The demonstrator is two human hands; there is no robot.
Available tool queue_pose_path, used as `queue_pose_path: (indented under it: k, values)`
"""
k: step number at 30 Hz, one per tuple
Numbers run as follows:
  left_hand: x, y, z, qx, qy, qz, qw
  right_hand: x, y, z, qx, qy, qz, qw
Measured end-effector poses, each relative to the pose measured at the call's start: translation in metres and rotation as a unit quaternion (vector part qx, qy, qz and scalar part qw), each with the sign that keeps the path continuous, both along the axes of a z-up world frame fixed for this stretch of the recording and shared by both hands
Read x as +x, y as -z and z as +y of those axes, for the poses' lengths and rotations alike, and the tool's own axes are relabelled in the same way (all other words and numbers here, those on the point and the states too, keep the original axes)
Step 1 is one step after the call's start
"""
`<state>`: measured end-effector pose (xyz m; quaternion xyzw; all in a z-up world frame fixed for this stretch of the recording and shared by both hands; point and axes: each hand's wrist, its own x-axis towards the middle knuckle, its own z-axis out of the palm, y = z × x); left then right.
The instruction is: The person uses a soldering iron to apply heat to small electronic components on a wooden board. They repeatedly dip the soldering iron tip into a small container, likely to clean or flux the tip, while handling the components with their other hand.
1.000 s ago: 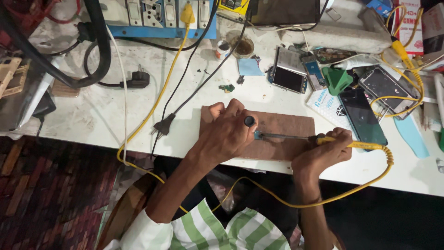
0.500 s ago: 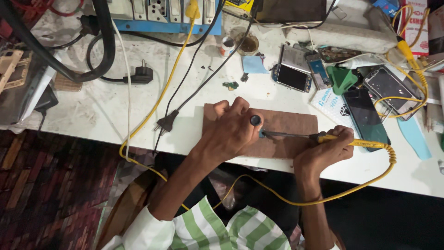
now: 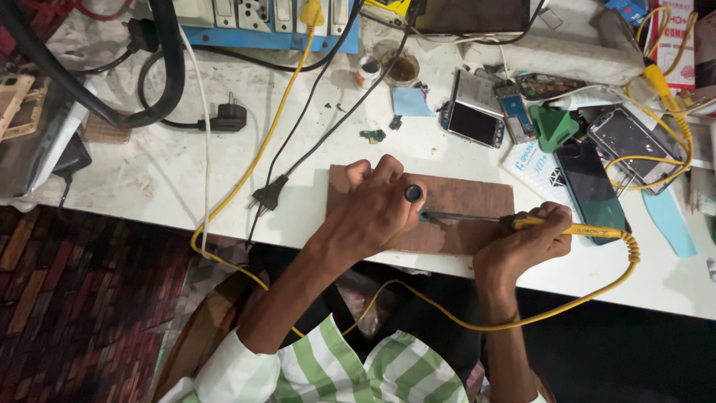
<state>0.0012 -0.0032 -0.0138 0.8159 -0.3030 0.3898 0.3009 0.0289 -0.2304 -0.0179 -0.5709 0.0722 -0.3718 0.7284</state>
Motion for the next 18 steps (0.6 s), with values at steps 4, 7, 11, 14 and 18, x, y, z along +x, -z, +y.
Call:
queue_pose_path:
  k: [4, 7, 11, 14, 18]
  values:
    - [-0.001, -0.002, 0.0, -0.019, 0.008, -0.012, 1.0, 0.001, 0.005, -0.003, 0.017, 0.013, 0.012, 1.0]
    - [-0.001, -0.005, 0.001, -0.015, 0.006, -0.012, 1.0, 0.003, 0.008, -0.004, 0.022, 0.012, 0.007, 1.0]
    - [-0.003, -0.007, 0.001, 0.0, -0.004, 0.025, 1.0, 0.0, 0.01, -0.005, -0.044, 0.024, 0.003, 0.999]
    - [-0.002, -0.007, 0.001, -0.02, 0.013, 0.009, 1.0, -0.004, 0.01, -0.005, -0.077, 0.037, -0.002, 0.996]
    - [-0.001, -0.006, 0.001, -0.028, 0.019, 0.002, 0.999, -0.002, 0.0, -0.007, -0.167, 0.048, 0.01, 0.985]
